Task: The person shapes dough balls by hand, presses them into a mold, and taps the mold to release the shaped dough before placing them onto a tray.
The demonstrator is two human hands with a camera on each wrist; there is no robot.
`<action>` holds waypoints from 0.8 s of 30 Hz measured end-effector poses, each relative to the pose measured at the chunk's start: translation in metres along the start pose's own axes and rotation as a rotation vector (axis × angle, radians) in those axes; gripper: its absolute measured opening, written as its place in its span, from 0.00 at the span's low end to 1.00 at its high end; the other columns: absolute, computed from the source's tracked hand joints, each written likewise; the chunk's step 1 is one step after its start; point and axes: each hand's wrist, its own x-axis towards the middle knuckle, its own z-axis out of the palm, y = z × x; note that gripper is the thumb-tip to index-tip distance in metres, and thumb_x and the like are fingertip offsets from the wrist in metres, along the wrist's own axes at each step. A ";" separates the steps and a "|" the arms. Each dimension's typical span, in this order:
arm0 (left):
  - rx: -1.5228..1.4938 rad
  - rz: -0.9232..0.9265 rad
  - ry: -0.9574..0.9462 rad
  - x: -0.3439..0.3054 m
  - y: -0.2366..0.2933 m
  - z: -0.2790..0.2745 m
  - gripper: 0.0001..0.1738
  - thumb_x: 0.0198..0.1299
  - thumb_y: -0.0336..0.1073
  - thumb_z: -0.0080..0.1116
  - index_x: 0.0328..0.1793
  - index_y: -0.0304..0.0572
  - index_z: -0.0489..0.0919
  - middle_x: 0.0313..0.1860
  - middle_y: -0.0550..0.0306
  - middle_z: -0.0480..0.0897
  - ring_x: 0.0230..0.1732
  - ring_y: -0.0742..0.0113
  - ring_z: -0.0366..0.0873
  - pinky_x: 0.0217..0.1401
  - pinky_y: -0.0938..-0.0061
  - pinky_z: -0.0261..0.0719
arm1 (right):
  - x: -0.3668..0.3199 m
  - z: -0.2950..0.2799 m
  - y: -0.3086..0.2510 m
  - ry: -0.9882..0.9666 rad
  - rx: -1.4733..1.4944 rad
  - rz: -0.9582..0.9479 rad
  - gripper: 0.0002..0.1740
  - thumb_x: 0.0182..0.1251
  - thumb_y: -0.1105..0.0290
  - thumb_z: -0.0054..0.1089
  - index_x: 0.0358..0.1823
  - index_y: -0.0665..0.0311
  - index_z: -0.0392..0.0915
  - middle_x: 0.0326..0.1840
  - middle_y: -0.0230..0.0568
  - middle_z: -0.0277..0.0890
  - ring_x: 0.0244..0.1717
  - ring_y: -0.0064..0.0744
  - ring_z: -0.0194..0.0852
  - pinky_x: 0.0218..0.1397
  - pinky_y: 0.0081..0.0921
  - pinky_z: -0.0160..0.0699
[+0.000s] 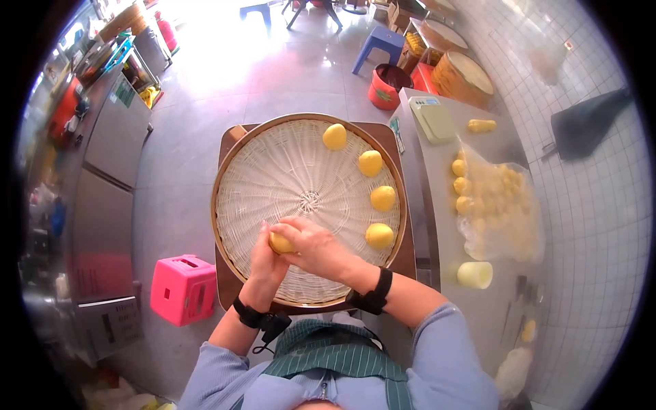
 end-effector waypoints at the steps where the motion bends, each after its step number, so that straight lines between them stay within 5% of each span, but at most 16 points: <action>1: -0.034 0.013 -0.169 0.003 0.008 -0.003 0.29 0.77 0.54 0.38 0.66 0.35 0.69 0.62 0.49 0.76 0.63 0.59 0.74 0.68 0.62 0.71 | 0.010 0.003 0.008 0.049 0.076 0.048 0.27 0.52 0.68 0.73 0.56 0.61 0.76 0.55 0.49 0.77 0.54 0.52 0.79 0.57 0.38 0.78; 4: 0.115 0.123 0.084 -0.012 0.030 0.011 0.31 0.77 0.53 0.37 0.73 0.34 0.64 0.66 0.49 0.73 0.68 0.57 0.70 0.74 0.57 0.66 | 0.052 -0.006 0.046 0.108 0.069 0.181 0.26 0.52 0.70 0.73 0.54 0.63 0.77 0.52 0.50 0.78 0.53 0.50 0.79 0.58 0.37 0.78; 8: 0.131 0.226 0.036 -0.043 0.044 -0.016 0.31 0.76 0.44 0.43 0.77 0.31 0.58 0.68 0.43 0.70 0.71 0.52 0.68 0.75 0.60 0.64 | 0.124 -0.017 0.114 0.385 -0.049 0.225 0.25 0.54 0.67 0.72 0.54 0.64 0.77 0.52 0.50 0.79 0.54 0.50 0.78 0.58 0.38 0.77; 15: 0.153 0.323 0.135 -0.088 0.043 -0.042 0.26 0.74 0.43 0.46 0.70 0.32 0.66 0.64 0.42 0.74 0.68 0.51 0.72 0.73 0.58 0.69 | 0.186 -0.011 0.164 0.228 -0.184 0.577 0.37 0.52 0.60 0.73 0.64 0.61 0.71 0.59 0.52 0.76 0.62 0.50 0.73 0.66 0.38 0.71; 18: 0.155 0.318 0.109 -0.094 0.037 -0.039 0.24 0.74 0.41 0.46 0.69 0.31 0.66 0.63 0.41 0.75 0.67 0.49 0.72 0.73 0.58 0.68 | 0.185 -0.019 0.162 0.205 -0.237 0.543 0.41 0.54 0.57 0.72 0.70 0.59 0.66 0.63 0.54 0.71 0.64 0.50 0.72 0.67 0.39 0.72; 22: 0.221 0.269 0.082 -0.094 0.029 -0.021 0.23 0.74 0.41 0.47 0.67 0.32 0.67 0.61 0.42 0.76 0.65 0.50 0.74 0.72 0.59 0.69 | 0.163 -0.107 0.142 0.197 -0.220 0.445 0.41 0.60 0.51 0.67 0.72 0.61 0.64 0.72 0.54 0.63 0.67 0.48 0.69 0.71 0.38 0.67; 24: 0.306 0.237 0.020 -0.090 0.024 -0.010 0.23 0.74 0.41 0.47 0.67 0.32 0.68 0.60 0.42 0.78 0.64 0.51 0.76 0.71 0.60 0.70 | 0.117 -0.173 0.118 0.304 -0.298 0.263 0.37 0.64 0.51 0.64 0.70 0.63 0.67 0.64 0.55 0.73 0.61 0.44 0.75 0.66 0.38 0.73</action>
